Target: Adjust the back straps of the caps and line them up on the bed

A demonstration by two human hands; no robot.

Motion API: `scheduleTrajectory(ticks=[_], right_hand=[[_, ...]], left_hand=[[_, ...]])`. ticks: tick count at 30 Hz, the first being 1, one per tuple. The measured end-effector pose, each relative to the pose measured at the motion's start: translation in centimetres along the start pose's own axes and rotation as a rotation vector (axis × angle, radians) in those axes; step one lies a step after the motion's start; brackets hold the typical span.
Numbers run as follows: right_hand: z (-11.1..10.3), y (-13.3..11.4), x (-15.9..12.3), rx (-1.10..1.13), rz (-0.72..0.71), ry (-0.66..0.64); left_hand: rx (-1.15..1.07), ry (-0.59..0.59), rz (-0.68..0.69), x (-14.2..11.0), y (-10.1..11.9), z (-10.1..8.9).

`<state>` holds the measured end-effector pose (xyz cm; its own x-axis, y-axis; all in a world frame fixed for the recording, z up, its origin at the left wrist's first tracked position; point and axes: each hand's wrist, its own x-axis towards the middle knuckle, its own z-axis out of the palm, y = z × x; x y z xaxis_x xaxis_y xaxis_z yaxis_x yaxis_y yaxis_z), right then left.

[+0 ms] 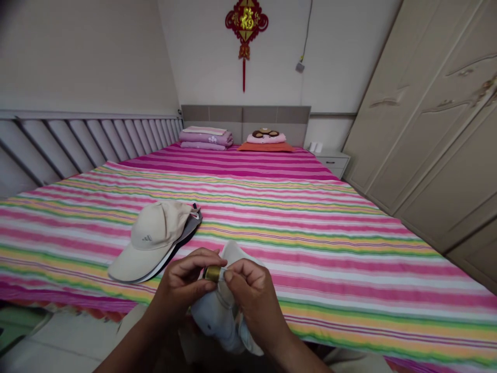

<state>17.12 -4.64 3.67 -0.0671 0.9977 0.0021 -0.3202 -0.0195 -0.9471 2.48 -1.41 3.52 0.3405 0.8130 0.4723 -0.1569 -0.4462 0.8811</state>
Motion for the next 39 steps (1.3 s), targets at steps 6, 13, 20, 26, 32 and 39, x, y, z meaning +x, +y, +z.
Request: scheduleTrajectory(ticks=[6, 13, 20, 26, 32, 39], right_hand=[[-0.3, -0.2, -0.1, -0.06, -0.054, -0.084], [-0.2, 0.6, -0.1, 0.075, 0.019, -0.135], [-0.4, 0.5, 0.1, 0.178, 0.059, -0.192], [-0.5, -0.2, 0.3, 0.208, 0.133, -0.187], [-1.4, -0.5, 0.8, 0.205, 0.266, -0.333], [-1.8, -1.0, 1.6, 0.104, 0.274, -0.35]], left_hand=[[-0.059, -0.012, 0.005, -0.1, 0.7, 0.0], [-0.024, -0.044, 0.1, -0.1, 0.3, 0.4], [0.016, 0.078, 0.047, -0.4, 0.0, 0.7], [-0.088, 0.032, -0.08, -0.1, 0.0, 0.6], [-0.183, 0.084, -0.141, -0.2, -0.4, -0.1], [-0.144, 0.001, -0.162, -0.2, -0.1, 0.0]])
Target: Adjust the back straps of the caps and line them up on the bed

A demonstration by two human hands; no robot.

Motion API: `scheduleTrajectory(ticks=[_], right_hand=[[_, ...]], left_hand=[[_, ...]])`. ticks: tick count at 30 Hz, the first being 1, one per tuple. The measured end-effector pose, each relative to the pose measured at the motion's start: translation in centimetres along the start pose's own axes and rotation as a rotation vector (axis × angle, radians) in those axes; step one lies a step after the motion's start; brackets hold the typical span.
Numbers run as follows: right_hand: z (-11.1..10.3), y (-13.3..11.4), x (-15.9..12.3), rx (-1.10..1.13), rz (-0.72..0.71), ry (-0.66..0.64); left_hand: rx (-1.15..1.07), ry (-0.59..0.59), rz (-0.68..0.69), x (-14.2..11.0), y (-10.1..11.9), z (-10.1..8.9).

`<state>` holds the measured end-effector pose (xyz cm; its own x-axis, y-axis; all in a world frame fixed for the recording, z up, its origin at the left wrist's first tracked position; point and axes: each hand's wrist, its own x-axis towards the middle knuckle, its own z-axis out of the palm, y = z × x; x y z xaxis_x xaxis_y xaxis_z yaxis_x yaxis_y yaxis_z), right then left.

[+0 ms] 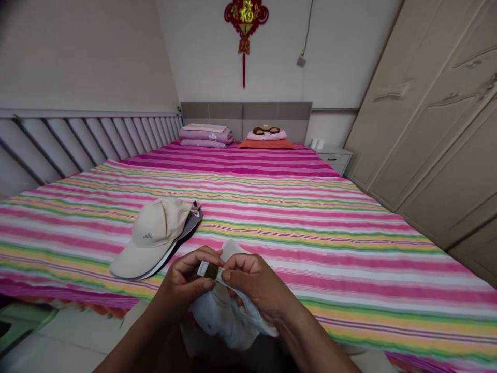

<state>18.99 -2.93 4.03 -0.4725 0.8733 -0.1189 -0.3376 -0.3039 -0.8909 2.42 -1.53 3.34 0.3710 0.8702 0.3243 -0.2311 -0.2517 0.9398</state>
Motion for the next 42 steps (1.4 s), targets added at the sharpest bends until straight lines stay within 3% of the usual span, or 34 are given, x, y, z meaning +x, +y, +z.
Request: scheduleTrajectory(ticks=[7, 14, 20, 25, 31, 37, 42], right_hand=[[-0.1, -0.5, 0.2, -0.019, 0.067, -0.08], [0.0, -0.2, 0.2, -0.071, -0.028, -0.066], [0.4, -0.5, 0.2, -0.098, -0.075, -0.046], [0.8, -0.6, 0.2, -0.273, -0.1, 0.031], [0.6, -0.6, -0.1, -0.302, -0.16, 0.073], [0.7, -1.2, -0.5, -0.601, -0.215, 0.06], [1.3, -1.1, -0.7, -0.792, -0.326, 0.16]], left_hand=[[0.022, 0.108, 0.033, -0.1, 0.0, -0.3], [-0.092, 0.1, -0.001, -0.1, -0.2, 0.3], [-0.184, 0.127, -0.112, -0.5, -0.5, 0.3], [-0.017, 0.097, 0.0, -0.3, -0.6, 0.2], [0.18, 0.096, 0.144, -0.1, 0.6, -0.8], [0.045, 0.012, -0.253, 0.1, 1.5, -0.9], [-0.044, -0.028, -0.34, 0.3, 1.1, -0.5]])
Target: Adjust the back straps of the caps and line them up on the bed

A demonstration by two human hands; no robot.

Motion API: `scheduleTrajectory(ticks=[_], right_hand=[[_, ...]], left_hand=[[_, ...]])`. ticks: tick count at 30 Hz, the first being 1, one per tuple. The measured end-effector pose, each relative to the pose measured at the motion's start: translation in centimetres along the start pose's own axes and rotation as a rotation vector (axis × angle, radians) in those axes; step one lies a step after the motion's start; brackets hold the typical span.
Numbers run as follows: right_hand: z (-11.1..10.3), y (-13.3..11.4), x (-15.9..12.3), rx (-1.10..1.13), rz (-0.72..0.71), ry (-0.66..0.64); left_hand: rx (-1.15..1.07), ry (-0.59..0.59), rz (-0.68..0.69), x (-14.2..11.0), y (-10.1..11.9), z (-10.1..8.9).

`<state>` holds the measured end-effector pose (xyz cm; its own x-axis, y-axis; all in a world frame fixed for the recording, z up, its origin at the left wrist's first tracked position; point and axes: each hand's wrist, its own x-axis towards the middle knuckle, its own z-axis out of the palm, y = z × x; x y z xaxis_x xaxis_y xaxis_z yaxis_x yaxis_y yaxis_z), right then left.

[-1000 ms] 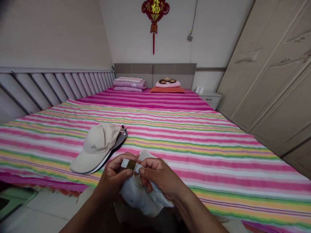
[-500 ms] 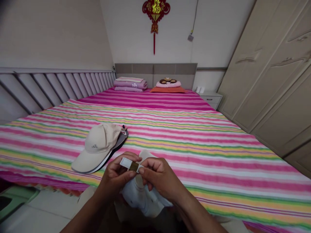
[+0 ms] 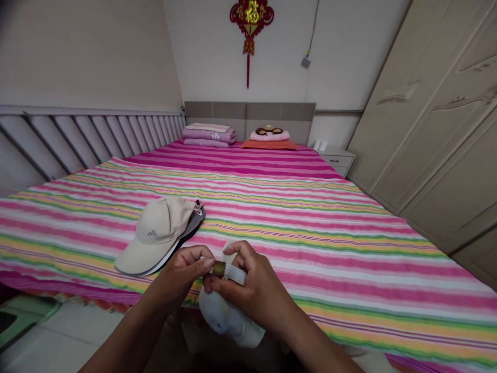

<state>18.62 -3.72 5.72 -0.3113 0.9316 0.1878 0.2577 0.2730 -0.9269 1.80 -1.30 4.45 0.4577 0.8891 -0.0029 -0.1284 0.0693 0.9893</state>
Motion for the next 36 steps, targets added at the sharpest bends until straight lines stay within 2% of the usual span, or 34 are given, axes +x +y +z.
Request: scheduleTrajectory(ticks=[3, 5, 10, 15, 17, 20, 22, 26, 30, 32, 36], right_hand=[[0.3, -0.2, -0.2, -0.214, -0.128, 0.039], [0.3, -0.3, -0.3, -0.273, -0.171, 0.059], [-0.1, -0.3, -0.2, -0.24, -0.097, 0.033], [-0.5, 0.0, 0.1, -0.109, 0.016, -0.042], [-0.5, -0.1, 0.4, -0.121, 0.033, -0.098], [-0.6, 0.0, 0.9, -0.129, 0.055, -0.175], [-1.1, 0.3, 1.2, -0.011, 0.089, -0.244], [-2.4, 2.0, 1.0, 0.303, 0.151, -0.332], [-3.1, 3.9, -0.2, 0.304, 0.233, -0.491], [-3.1, 4.5, -0.8, 0.343, 0.278, -0.457], [-3.4, 5.1, -1.0, 0.587, 0.369, -0.309]], left_hand=[[-0.036, -0.02, 0.007, 0.0, 0.0, 0.0], [-0.057, -0.011, 0.034, -0.2, 0.1, -0.1], [-0.105, -0.028, 0.07, -0.5, 0.1, -0.7], [-0.051, 0.039, 0.087, 0.0, 0.1, -1.2], [-0.014, -0.034, 0.044, 0.4, 0.2, -1.2], [0.063, -0.318, -0.136, 0.9, 0.1, -1.4], [0.101, -0.402, -0.224, 1.0, -0.2, -1.6], [0.087, -0.338, -0.236, 0.9, -0.7, -2.2], [0.036, -0.308, -0.217, 0.7, -0.6, -2.4], [0.025, -0.305, -0.211, 0.7, -0.5, -2.5], [0.047, -0.31, -0.218, 0.9, -0.5, -2.4]])
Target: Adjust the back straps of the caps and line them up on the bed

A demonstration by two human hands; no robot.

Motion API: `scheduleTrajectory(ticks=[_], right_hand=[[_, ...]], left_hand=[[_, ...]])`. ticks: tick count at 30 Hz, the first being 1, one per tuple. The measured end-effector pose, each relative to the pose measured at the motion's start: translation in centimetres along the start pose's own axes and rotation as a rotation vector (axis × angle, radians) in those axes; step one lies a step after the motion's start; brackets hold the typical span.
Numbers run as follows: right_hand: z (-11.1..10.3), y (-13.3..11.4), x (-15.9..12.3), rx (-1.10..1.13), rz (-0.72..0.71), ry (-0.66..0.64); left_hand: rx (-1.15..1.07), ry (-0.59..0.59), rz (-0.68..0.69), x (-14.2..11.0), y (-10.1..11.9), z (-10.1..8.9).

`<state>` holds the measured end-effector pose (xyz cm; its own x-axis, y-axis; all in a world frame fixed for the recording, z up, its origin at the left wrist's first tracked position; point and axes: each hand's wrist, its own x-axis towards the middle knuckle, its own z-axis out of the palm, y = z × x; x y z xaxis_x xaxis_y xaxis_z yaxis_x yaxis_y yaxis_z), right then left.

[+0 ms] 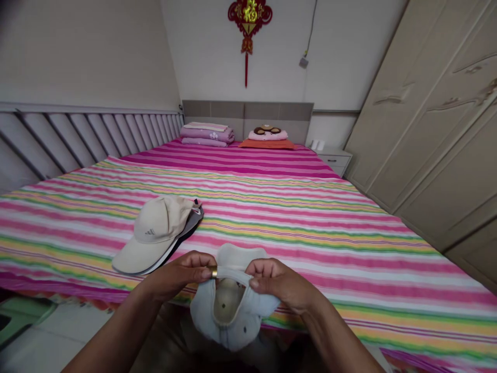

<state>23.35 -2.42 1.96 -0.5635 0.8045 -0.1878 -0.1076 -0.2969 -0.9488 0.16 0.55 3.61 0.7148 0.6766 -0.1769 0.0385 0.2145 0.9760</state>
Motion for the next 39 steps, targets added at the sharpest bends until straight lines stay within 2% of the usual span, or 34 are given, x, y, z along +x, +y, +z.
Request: scheduleTrajectory(ticks=[3, 7, 31, 34, 39], right_hand=[[-0.3, -0.2, 0.2, 0.124, -0.011, 0.05], [-0.3, -0.4, 0.5, 0.177, -0.007, 0.06], [-0.3, -0.2, 0.3, 0.199, -0.031, 0.137], [-0.7, -0.2, 0.3, 0.187, -0.008, 0.108], [-1.3, -0.5, 0.0, 0.009, 0.097, -0.059]], left_hand=[[-0.012, -0.008, -0.005, 0.1, -0.2, 0.0], [-0.052, -0.002, 0.008, 0.2, -0.6, -0.1], [-0.143, 0.126, -0.039, 0.2, -0.9, 0.3], [-0.12, 0.095, -0.008, 0.4, -1.1, -0.1], [-0.146, 0.063, 0.032, 0.7, -1.4, -0.5]])
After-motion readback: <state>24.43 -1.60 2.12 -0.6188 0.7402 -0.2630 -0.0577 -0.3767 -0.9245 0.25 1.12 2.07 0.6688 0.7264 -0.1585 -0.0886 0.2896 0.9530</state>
